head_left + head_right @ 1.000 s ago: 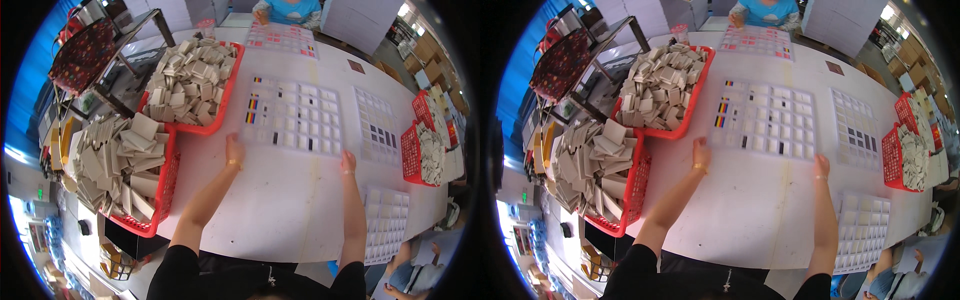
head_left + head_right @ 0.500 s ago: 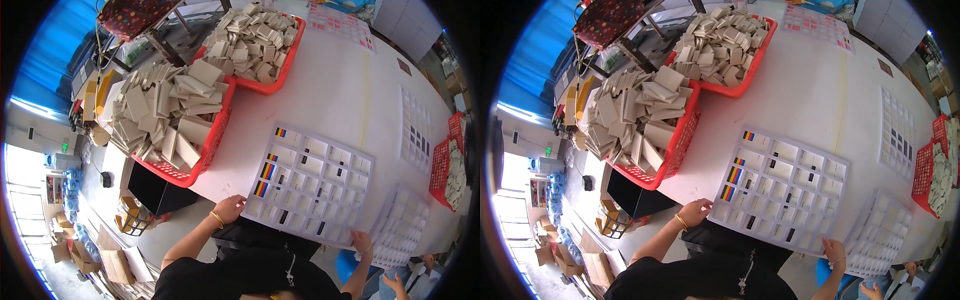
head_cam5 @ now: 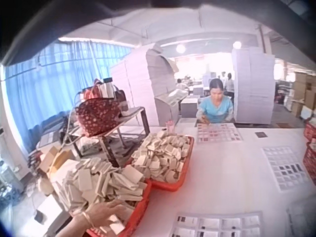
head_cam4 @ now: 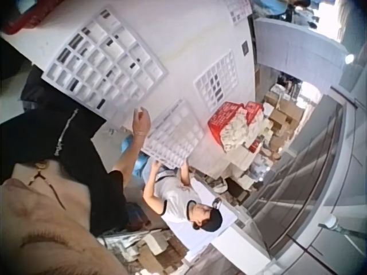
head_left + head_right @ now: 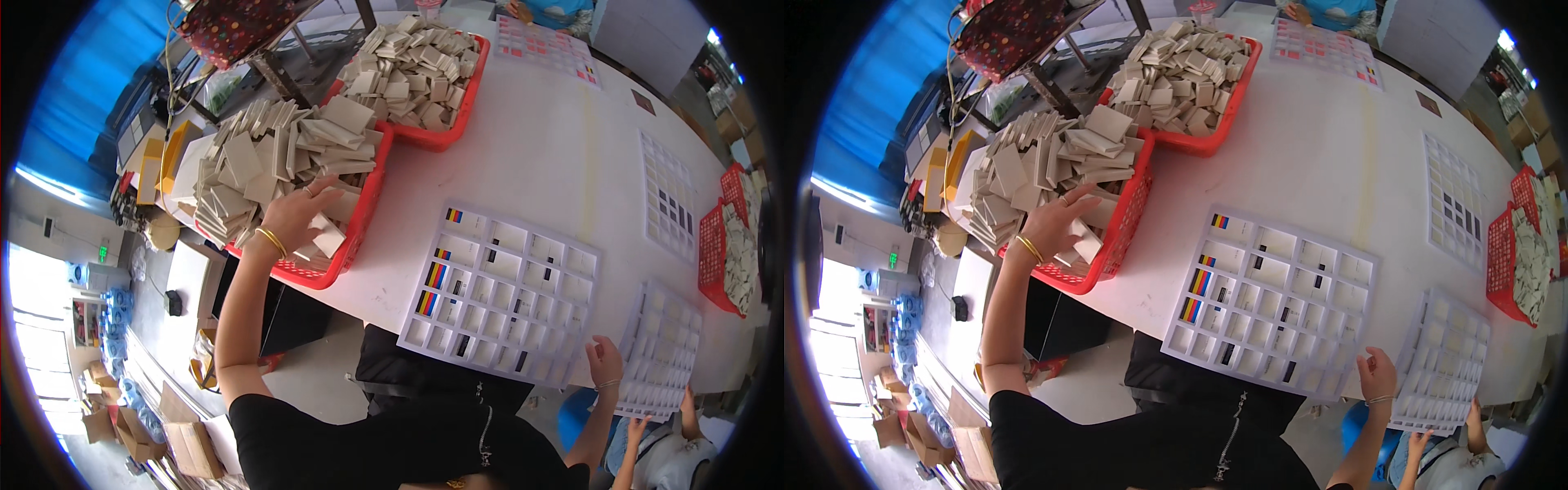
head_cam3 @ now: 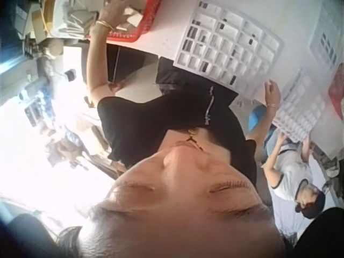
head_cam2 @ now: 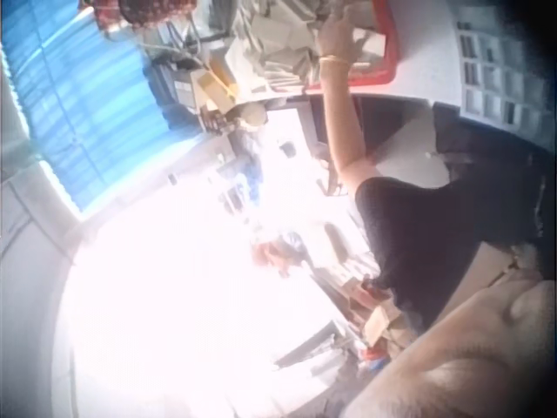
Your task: The person picks small rectangular tiles from a red basket and places them into the compartments of a white grid tray. The person repeats this process, filling multiple trays with the tiles one by one.
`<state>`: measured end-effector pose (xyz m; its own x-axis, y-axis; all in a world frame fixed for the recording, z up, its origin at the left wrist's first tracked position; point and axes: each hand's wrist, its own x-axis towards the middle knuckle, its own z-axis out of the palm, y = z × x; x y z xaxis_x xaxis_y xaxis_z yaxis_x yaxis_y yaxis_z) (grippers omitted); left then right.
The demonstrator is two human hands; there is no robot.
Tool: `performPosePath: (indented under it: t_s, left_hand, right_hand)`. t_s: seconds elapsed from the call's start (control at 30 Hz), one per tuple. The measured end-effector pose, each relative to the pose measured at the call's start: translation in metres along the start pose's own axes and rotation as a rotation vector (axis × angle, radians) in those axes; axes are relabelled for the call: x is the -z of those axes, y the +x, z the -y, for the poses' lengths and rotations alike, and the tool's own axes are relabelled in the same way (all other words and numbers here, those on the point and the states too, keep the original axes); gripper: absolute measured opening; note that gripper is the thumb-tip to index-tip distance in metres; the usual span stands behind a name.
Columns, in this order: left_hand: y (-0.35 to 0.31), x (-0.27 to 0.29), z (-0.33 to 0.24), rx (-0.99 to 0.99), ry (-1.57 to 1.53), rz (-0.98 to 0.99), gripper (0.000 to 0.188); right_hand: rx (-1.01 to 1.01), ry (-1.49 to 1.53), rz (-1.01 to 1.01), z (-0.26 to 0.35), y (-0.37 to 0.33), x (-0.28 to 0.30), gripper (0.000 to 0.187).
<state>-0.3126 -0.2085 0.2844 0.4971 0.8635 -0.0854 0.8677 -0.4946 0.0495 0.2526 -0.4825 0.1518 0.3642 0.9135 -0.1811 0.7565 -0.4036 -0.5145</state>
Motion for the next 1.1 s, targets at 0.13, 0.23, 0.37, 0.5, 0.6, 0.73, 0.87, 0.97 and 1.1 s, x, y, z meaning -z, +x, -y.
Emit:
performPosePath:
  t_s: [0.13,0.23,0.37,0.5,0.6,0.73,0.87,0.97,1.1]
  left_hand:
    - [0.012,-0.004,-0.003,-0.041,0.159,0.127,0.072]
    - [0.008,-0.018,-0.001,-0.022,0.229,0.069,0.065]
    - [-0.01,-0.033,0.011,-0.179,0.277,-0.172,0.053]
    - [-0.023,-0.038,0.009,-0.202,0.3,-0.347,0.039]
    - [-0.031,-0.042,0.014,-0.199,0.31,-0.482,0.035]
    - [-0.038,-0.048,0.019,-0.103,0.255,-0.583,0.035]
    - [-0.04,-0.038,0.018,-0.055,0.183,-0.551,0.027]
    - [-0.036,-0.015,0.002,-0.036,0.078,-0.538,0.022]
    - [-0.036,0.007,-0.022,0.048,0.039,-0.52,0.026]
  right_hand:
    - [0.026,0.042,0.006,0.005,-0.005,-0.004,0.026]
    - [0.032,0.062,0.0,0.0,-0.009,-0.008,0.026]
    - [0.041,0.087,0.0,0.002,-0.008,-0.008,0.025]
    - [0.088,0.097,-0.009,0.011,-0.003,-0.01,0.024]
    - [0.105,0.111,0.01,0.021,0.003,-0.014,0.025]
    - [0.132,0.121,0.036,0.031,0.012,-0.024,0.025]
    - [0.212,0.136,0.058,0.055,0.019,-0.027,0.026]
    - [0.277,0.127,0.065,0.075,0.023,-0.028,0.026]
    - [0.357,0.208,0.114,0.116,0.034,-0.047,0.029]
